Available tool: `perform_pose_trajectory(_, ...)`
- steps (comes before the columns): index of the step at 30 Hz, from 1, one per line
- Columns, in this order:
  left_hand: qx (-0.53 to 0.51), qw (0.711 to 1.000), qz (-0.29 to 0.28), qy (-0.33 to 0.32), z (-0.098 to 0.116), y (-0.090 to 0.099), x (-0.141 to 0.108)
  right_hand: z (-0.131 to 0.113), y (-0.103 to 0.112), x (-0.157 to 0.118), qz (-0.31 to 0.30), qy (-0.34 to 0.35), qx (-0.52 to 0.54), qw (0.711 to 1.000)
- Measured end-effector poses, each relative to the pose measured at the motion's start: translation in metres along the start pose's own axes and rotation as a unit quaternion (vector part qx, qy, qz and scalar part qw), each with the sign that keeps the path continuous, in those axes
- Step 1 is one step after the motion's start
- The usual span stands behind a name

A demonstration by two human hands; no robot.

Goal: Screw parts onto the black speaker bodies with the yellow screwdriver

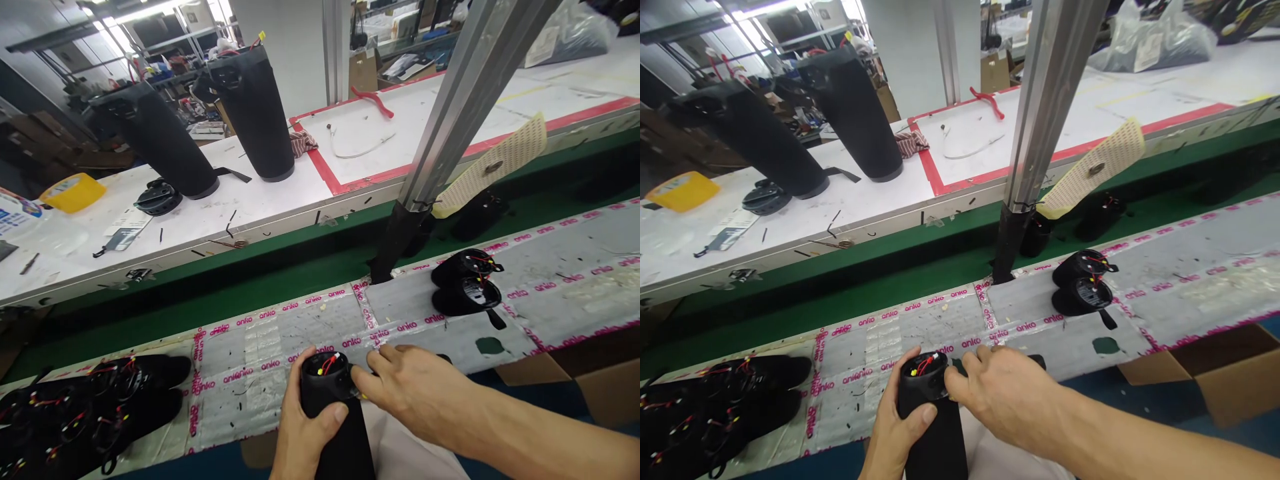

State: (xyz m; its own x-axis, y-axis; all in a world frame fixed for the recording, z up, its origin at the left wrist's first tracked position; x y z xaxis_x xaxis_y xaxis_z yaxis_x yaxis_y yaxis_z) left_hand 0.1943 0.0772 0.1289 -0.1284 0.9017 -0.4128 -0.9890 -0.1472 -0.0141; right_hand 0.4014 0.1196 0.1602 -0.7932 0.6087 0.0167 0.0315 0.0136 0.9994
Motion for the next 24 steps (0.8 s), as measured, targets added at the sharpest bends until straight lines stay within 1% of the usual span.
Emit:
perform_pose_trajectory(6,0.011,0.999,-0.031,0.014,-0.003,0.002,0.003,-0.001,0.000,0.004,-0.043,0.036,0.004,0.998)
perform_pose_trajectory(8,0.010,0.999,-0.038,0.015,-0.004,0.002,0.004,-0.001,-0.002,0.005,-0.051,0.031,0.012,0.998)
perform_pose_trajectory(14,-0.014,0.996,-0.079,0.025,-0.008,0.001,0.009,0.002,-0.005,-0.001,-0.020,0.011,0.021,1.000)
perform_pose_trajectory(18,-0.028,0.994,-0.101,0.028,-0.007,-0.002,0.012,0.005,-0.004,-0.004,-0.032,0.005,0.026,0.999)
perform_pose_trajectory(20,-0.025,0.994,-0.103,0.034,-0.007,-0.003,0.013,0.007,-0.004,-0.004,-0.036,-0.002,0.036,0.999)
perform_pose_trajectory(24,-0.011,0.996,-0.085,0.031,-0.004,-0.004,0.014,0.008,-0.004,-0.004,-0.027,0.000,0.052,0.998)
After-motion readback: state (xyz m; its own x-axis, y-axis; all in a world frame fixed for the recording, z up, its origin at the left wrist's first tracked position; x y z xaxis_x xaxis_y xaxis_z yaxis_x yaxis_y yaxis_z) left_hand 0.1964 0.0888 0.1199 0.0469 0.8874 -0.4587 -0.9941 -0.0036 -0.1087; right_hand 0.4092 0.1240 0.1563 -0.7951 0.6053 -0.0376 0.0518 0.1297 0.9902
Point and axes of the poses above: each hand's wrist, its own x-axis towards the middle knuckle, its own y-axis out of the back of the hand, z = x × y, the point moved 2 cm from there along x, towards the middle knuckle, and after that the axes turned 1 degree about -y, right-handed, at the moved point
